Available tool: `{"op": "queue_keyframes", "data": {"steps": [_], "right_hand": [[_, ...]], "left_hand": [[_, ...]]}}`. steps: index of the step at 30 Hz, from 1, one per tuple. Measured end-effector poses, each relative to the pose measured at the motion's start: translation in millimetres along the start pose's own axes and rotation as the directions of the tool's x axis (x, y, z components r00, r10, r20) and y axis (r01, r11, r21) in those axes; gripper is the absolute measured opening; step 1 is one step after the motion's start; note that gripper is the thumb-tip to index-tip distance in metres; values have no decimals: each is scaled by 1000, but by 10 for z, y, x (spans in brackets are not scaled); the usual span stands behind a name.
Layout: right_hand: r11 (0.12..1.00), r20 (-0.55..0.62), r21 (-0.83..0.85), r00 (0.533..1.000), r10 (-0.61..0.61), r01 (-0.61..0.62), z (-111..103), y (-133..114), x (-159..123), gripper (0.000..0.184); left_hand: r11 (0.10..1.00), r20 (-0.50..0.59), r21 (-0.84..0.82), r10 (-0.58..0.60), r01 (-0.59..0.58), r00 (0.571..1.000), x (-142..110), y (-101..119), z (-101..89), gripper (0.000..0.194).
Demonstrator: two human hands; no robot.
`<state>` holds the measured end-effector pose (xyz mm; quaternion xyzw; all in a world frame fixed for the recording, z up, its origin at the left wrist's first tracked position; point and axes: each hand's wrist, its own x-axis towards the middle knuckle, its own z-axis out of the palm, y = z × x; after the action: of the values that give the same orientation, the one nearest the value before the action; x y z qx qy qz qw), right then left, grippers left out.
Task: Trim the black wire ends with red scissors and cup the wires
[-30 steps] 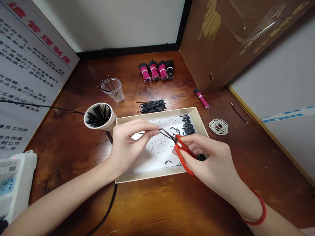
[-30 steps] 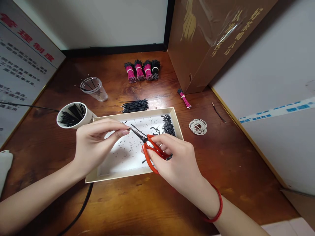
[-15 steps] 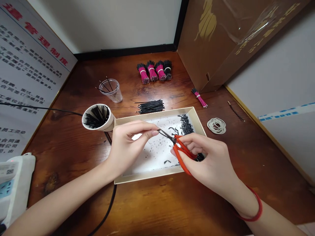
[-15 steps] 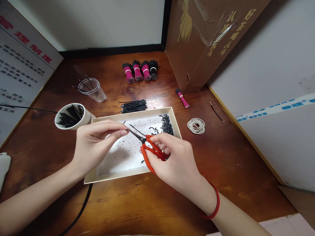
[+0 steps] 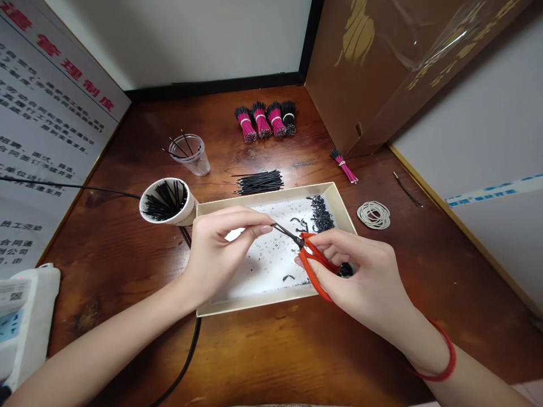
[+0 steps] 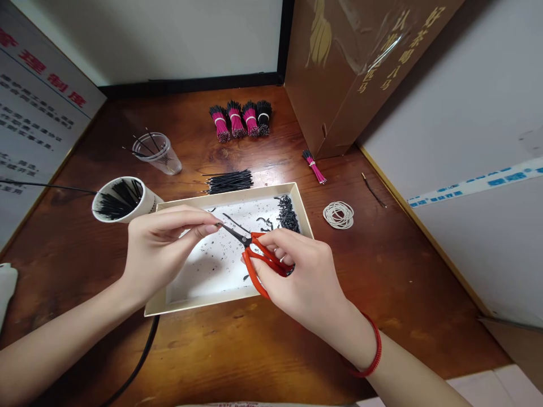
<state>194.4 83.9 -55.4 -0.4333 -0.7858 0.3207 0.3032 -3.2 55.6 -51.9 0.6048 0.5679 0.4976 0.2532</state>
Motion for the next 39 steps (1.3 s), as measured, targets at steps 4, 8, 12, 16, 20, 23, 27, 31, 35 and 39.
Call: {"op": "queue_keyframes", "data": {"steps": [4, 8, 12, 16, 20, 23, 27, 31, 35, 39], "right_hand": [[999, -31, -16, 999, -38, 37, -7, 13, -8, 10], [1000, -16, -13, 1000, -6, 6, -8, 8, -8, 10], [1000, -1, 3, 1000, 18, -18, -6, -5, 3, 10], [1000, 2, 9, 1000, 16, -16, -8, -3, 10, 9], [1000, 5, 1, 1000, 8, -8, -6, 2, 2, 8], [1000, 1, 6, 1000, 5, -5, 4, 0, 0, 8], [1000, -4, 13, 1000, 1, -1, 10, -8, 4, 9], [1000, -7, 12, 1000, -5, 5, 4, -8, -1, 9], [1000, -14, 9, 1000, -11, 11, 0, 2, -12, 9], [1000, -31, 10, 999, -21, 21, 6, 9, -11, 9]], "left_hand": [[1000, 2, 4, -6, 5, 1000, -2, -2, -4, 14], [999, 16, 4, -34, 33, 999, 1, 3, 5, 12], [999, 22, -5, -41, 41, 999, 0, 4, 7, 13], [999, 18, -2, -35, 35, 999, 0, 3, -2, 12], [1000, 6, 3, -14, 14, 1000, 4, -1, -1, 12], [1000, 4, 4, 6, -6, 1000, 8, -11, 5, 13], [1000, 2, 6, 14, -14, 1000, 9, -20, 12, 14], [1000, -2, 8, 16, -16, 1000, 1, -12, 14, 12], [999, -2, 12, 31, -31, 1000, -10, -4, 10, 12], [999, -1, -1, 46, -46, 999, -12, -14, 4, 14]]}}
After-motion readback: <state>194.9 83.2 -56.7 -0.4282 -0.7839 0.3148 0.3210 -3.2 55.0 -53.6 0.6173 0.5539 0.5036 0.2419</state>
